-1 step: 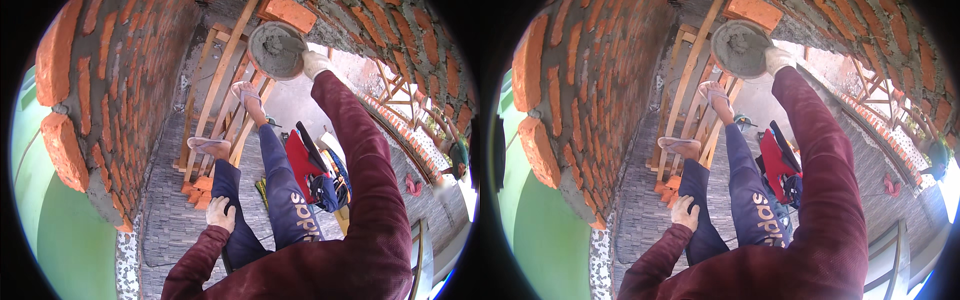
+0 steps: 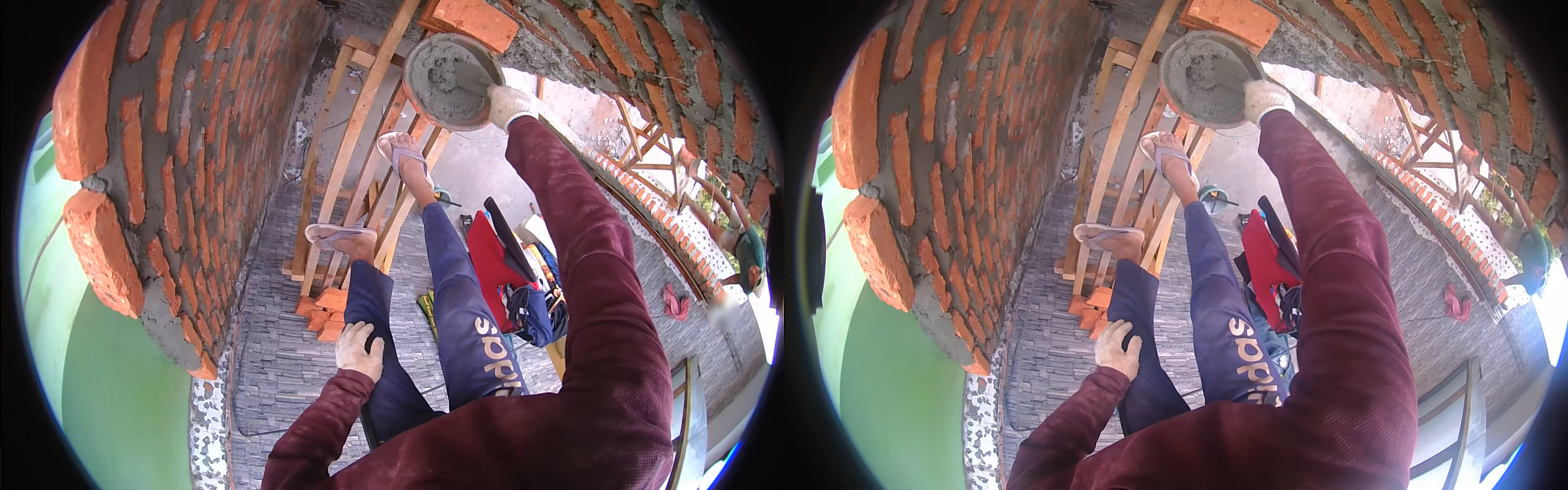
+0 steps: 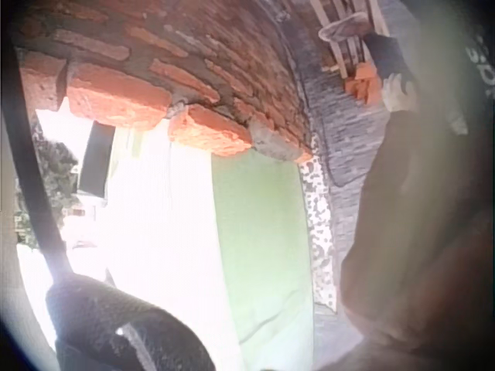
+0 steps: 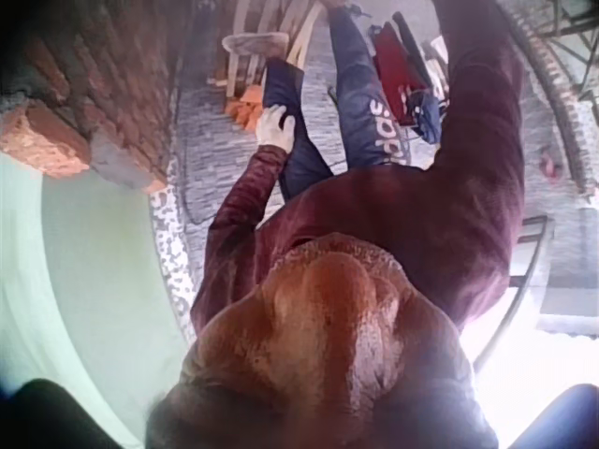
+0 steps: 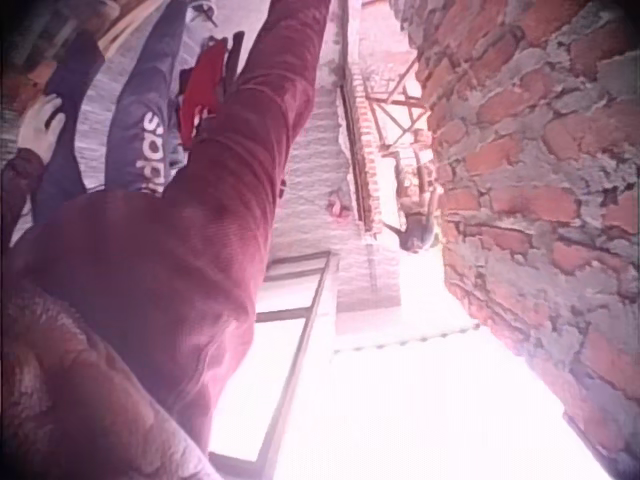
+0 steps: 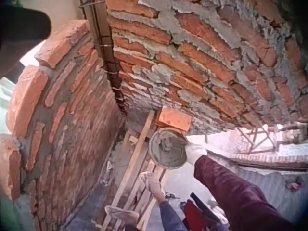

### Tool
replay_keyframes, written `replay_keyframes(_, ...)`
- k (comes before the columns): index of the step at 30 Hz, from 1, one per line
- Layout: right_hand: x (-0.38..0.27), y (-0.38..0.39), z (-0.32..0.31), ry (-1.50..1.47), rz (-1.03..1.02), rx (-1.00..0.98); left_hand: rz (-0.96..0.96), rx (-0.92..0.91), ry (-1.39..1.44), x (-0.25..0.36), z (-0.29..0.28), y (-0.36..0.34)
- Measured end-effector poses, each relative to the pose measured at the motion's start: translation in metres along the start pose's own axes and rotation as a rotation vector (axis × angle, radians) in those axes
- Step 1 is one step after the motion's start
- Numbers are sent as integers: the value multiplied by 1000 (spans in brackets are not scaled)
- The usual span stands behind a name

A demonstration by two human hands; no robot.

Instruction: The person lays red bricks onto a wall using a trowel to apply mortar from a bucket. The person repeatedly scoops mortar, spreads it on the brick course, places a brick, and taps it into alignment while standing on a wooden scaffold.

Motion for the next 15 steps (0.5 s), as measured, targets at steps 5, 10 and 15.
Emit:
replay_keyframes(5, -8, 6, 68, -805, -28, -195, -16, -26, -8, 4, -10, -4)
replay_keyframes(10, 23, 34, 102, -1203, -49, -228, -17, -66, -9, 6, -18, -13)
replay_keyframes(15, 51, 69, 103, -1051, -167, -97, 20, 45, 11, 10, -22, 1)
Point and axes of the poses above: each hand's wrist, its own y-axis away from the middle knuckle, its own z-axis out of the palm, x = y × z, the point moved 7 cm from there along -y, towards the middle knuckle, and after that the axes turned 14 degrees about -x, right-handed, at the moved point
